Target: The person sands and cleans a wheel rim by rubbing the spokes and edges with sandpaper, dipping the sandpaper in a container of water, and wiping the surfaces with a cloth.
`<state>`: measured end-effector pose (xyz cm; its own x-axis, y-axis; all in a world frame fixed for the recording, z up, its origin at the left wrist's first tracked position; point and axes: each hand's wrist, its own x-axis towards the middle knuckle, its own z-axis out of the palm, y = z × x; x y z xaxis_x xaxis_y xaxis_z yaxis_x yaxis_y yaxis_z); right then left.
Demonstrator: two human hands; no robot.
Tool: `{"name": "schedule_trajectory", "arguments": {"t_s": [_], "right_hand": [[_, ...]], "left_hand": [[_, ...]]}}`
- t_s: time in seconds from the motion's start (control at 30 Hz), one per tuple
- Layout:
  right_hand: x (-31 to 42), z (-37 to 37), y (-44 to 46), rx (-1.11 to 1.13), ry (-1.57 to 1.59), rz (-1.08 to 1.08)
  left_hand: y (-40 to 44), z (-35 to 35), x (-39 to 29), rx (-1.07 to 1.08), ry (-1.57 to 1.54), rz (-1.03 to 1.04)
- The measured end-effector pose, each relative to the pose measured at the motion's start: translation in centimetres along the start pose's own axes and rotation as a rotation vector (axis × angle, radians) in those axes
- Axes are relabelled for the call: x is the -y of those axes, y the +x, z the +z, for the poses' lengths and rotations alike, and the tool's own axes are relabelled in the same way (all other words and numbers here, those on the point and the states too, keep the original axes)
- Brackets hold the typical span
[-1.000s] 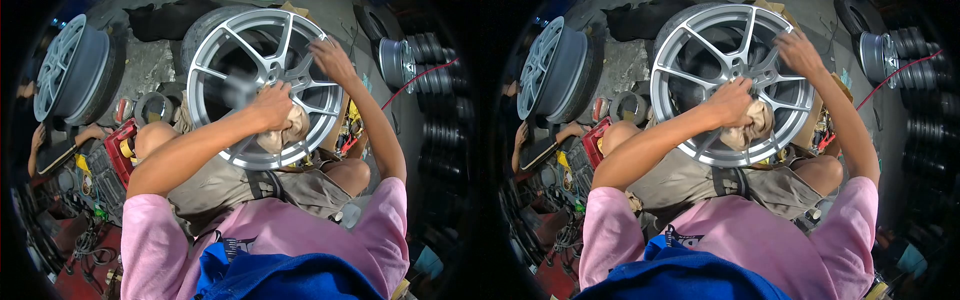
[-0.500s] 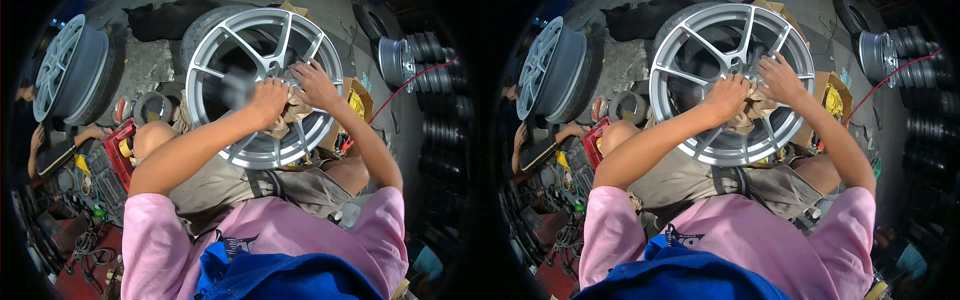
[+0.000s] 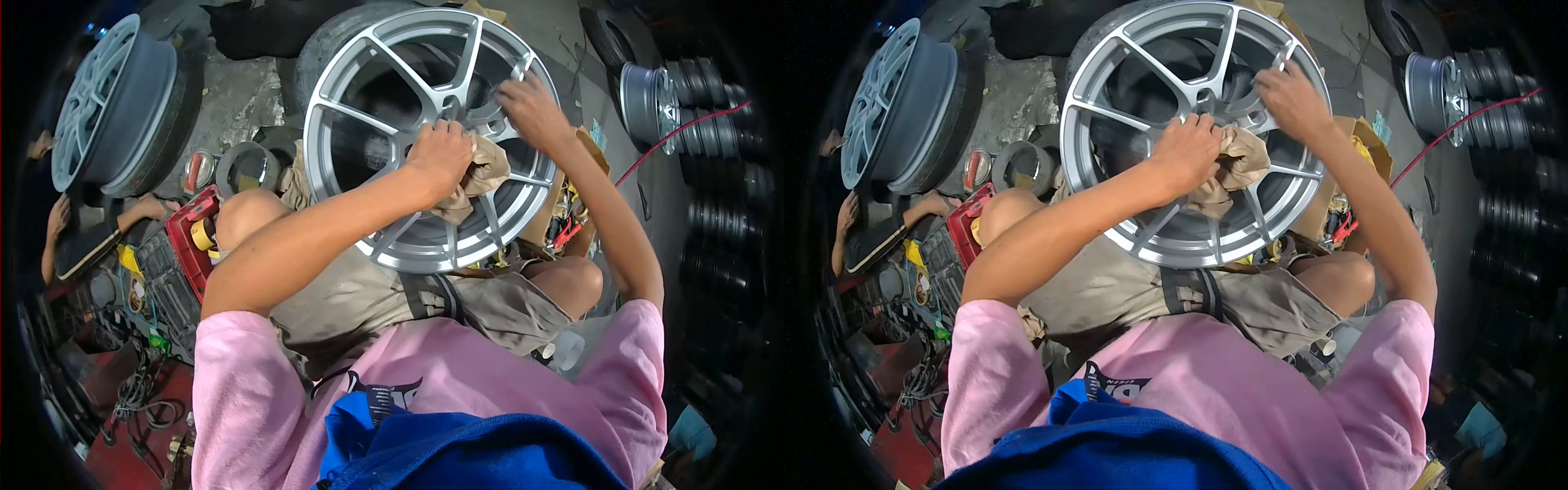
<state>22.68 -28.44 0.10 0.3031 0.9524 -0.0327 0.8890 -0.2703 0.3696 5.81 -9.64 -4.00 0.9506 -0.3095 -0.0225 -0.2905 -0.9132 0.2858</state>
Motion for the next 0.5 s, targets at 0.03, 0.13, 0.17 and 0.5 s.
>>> {"name": "schedule_trajectory", "arguments": {"t_s": [0.03, 0.13, 0.17, 0.5], "right_hand": [[1.7, 0.3, 0.4, 0.058, 0.044, -0.013], [3.6, 1.3, 0.3, 0.016, 0.277, -0.044], [2.4, 1.3, 0.1, 0.018, 0.243, -0.035], [1.7, 1.3, 1.0, 0.006, 0.229, 0.010]], "left_hand": [[-0.1, -0.7, 0.2, -0.003, 0.002, -0.010], [-0.2, -2.0, 0.5, 0.010, 0.018, -0.002], [-0.1, -2.3, 0.8, -0.003, 0.007, -0.012], [0.3, -3.0, 2.2, -0.214, 0.054, -0.031]]}}
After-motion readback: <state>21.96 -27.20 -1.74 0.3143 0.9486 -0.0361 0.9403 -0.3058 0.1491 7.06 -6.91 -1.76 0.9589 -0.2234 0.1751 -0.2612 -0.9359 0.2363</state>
